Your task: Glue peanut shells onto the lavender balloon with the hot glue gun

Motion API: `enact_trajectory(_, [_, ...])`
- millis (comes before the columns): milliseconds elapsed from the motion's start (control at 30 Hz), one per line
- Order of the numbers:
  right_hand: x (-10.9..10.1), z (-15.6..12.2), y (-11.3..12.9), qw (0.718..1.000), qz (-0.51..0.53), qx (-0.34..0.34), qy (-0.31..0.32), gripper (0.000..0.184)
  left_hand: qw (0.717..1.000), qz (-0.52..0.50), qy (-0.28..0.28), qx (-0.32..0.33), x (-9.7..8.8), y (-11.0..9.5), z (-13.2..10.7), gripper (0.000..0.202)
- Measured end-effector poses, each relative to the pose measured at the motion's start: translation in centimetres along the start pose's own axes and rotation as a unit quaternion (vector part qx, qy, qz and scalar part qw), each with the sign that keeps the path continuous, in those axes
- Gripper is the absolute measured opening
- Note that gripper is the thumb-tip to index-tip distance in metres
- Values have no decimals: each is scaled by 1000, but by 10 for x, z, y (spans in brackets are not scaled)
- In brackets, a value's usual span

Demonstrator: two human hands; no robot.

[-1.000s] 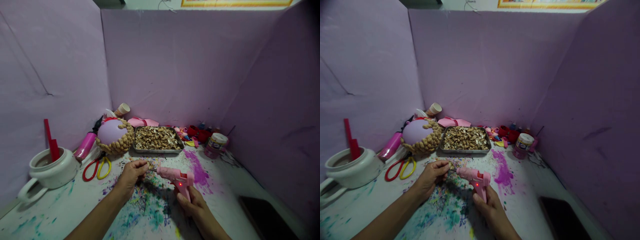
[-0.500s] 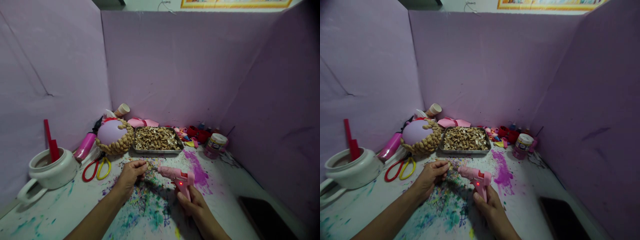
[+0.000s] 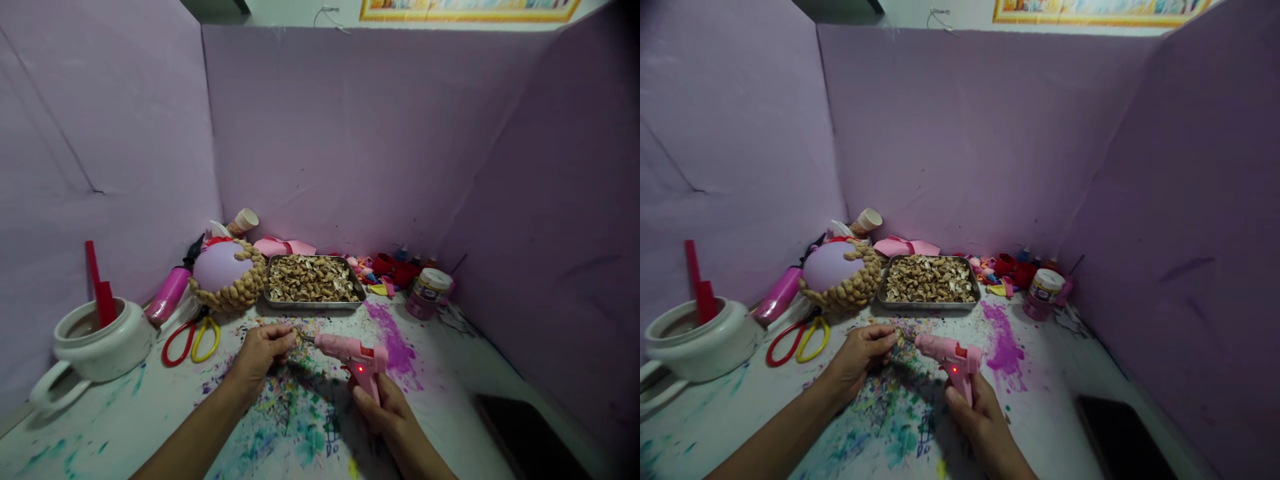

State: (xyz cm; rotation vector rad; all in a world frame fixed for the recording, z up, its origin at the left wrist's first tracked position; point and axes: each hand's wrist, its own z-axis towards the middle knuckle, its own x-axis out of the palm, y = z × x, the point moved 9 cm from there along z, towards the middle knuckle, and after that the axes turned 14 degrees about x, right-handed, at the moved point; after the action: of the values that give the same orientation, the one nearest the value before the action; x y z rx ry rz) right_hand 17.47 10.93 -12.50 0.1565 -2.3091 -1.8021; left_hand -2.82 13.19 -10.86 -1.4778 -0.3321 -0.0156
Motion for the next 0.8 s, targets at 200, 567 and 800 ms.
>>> enact_trajectory(200, [-1,2,-3,1000,-5,13,-16,38,1000,-11,6,-10,1,0,-2,26])
enact_trajectory(567, [-73,36,16,960,227,56,-155,28,997,-60,-47,-4,-12,-13,1,32])
enact_trajectory(800, [-72,56,27,962,214,115,-122,15,989,-101,-76,82,-31,-68,9,29])
